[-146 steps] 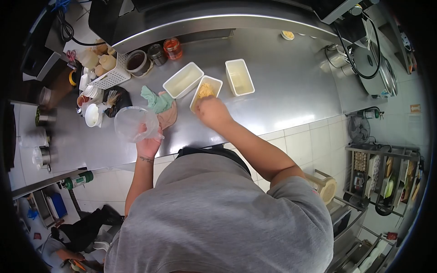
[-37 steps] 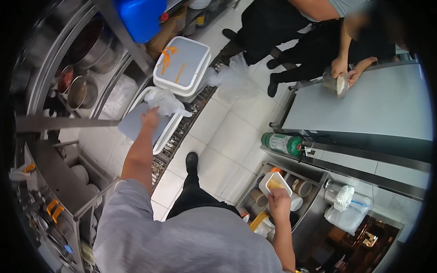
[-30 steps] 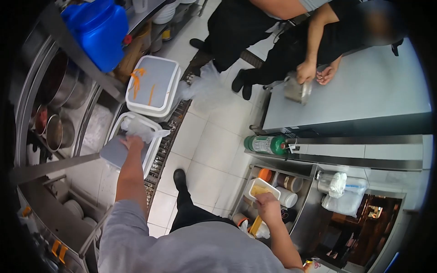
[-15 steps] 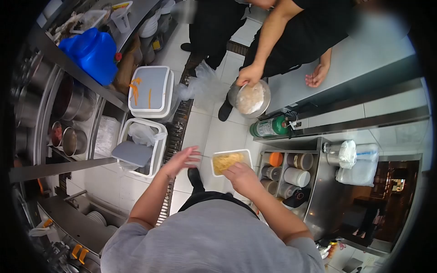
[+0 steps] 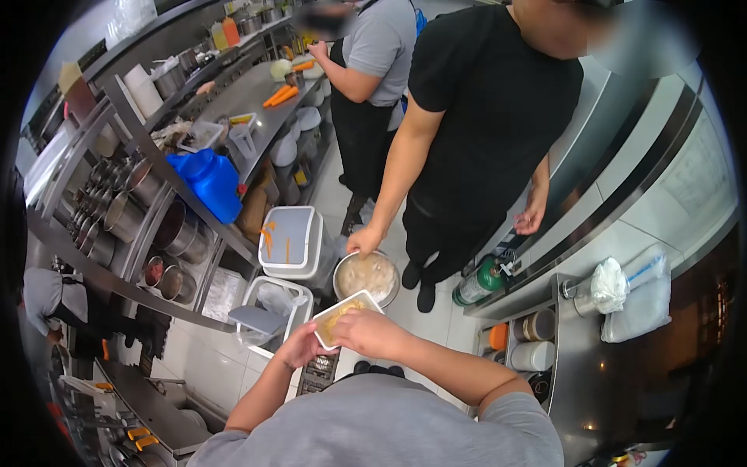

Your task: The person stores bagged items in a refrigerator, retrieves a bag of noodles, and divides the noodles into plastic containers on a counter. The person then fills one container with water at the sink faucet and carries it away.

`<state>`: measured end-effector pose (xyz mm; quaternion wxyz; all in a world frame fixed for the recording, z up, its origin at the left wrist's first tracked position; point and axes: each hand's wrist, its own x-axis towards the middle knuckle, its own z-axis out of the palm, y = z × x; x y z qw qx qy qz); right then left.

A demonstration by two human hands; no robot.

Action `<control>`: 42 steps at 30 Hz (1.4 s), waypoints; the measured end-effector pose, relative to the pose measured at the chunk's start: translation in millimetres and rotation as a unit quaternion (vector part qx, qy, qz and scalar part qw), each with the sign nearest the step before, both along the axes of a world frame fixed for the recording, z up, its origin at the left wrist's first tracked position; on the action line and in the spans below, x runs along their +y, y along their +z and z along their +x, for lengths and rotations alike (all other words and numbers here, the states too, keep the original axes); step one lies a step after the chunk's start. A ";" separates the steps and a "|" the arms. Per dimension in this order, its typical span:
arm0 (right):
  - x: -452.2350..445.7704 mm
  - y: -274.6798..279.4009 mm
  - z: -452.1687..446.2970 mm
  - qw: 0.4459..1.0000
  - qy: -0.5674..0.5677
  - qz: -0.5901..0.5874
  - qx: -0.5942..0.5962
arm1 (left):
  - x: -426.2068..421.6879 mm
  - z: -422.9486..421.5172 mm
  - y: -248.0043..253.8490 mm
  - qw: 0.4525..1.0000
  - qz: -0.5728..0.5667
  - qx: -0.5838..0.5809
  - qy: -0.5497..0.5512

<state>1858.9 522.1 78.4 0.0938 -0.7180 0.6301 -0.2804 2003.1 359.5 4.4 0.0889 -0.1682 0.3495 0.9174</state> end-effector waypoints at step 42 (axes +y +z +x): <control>573.0 18.9 26.1 0.828 -0.546 -0.122 -0.025 | 518.9 -150.5 19.0 0.889 0.039 -0.015 -0.456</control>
